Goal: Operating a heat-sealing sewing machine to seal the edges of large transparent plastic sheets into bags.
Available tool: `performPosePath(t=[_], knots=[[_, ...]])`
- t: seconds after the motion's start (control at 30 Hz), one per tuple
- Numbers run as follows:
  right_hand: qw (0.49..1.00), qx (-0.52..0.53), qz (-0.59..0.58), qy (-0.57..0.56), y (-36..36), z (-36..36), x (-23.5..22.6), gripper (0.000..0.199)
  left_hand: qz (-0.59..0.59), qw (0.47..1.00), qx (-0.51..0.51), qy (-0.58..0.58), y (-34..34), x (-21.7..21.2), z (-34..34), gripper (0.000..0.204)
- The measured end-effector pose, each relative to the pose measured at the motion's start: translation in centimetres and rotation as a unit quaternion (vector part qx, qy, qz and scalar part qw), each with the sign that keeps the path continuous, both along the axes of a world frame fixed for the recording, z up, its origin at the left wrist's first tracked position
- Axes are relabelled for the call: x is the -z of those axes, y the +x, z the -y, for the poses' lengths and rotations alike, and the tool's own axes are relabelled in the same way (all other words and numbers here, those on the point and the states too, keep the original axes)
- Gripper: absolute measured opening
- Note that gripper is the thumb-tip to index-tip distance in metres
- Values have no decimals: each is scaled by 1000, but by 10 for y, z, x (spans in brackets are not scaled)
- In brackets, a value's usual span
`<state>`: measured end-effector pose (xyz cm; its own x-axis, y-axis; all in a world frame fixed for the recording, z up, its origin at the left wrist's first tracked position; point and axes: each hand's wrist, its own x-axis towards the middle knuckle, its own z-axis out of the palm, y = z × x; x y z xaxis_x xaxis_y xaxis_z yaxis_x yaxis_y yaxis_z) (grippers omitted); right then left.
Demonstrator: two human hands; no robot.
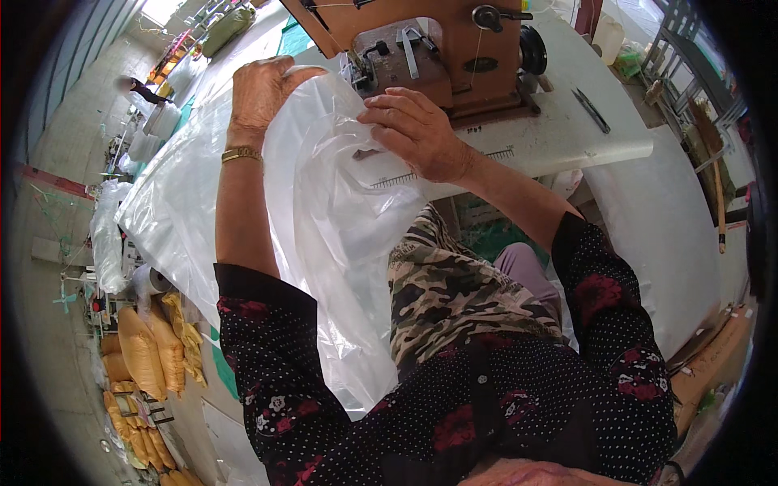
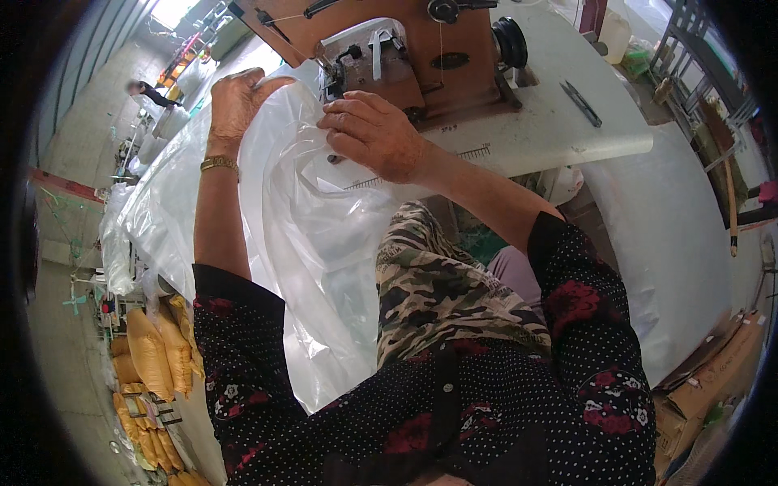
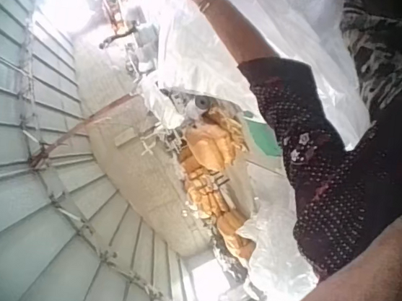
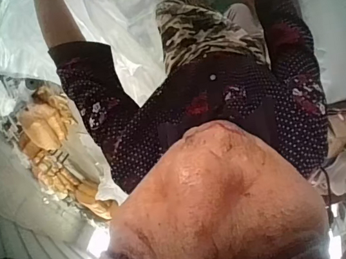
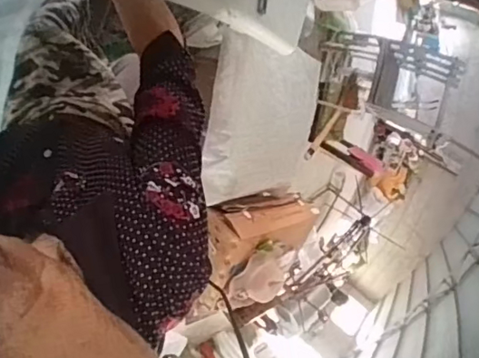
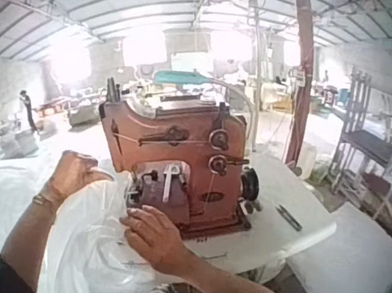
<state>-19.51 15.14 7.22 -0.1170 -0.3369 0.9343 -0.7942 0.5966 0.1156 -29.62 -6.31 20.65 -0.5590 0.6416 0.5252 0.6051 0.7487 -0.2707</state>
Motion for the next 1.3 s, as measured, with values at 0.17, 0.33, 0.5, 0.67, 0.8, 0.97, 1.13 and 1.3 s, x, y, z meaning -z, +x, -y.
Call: performPosePath(t=[0.17,0.33,0.5,0.67,0.8,0.97,1.13,1.3], knots=[[1000,2,9,15,-19,-5,5,33,11,1000,-4,-7,-23,13,-4,60],[999,-1,17,40,-26,-8,9,37,33,999,-13,1,-37,27,-9,57],[999,-34,36,-9,-35,-9,13,36,212,970,-118,3,-40,19,-22,47],[996,-63,46,-36,-39,-14,20,33,342,925,-111,119,-35,20,-22,41],[996,-65,36,-57,-40,-16,22,26,403,896,-125,137,-41,16,-25,42],[989,-93,79,-88,-30,-18,21,20,364,920,-80,122,-58,30,-18,41],[992,-63,16,-105,-29,-24,20,22,359,924,-58,113,-44,24,-33,41],[992,-63,-2,-114,-26,-18,17,22,366,908,-21,202,-46,45,-18,35]])
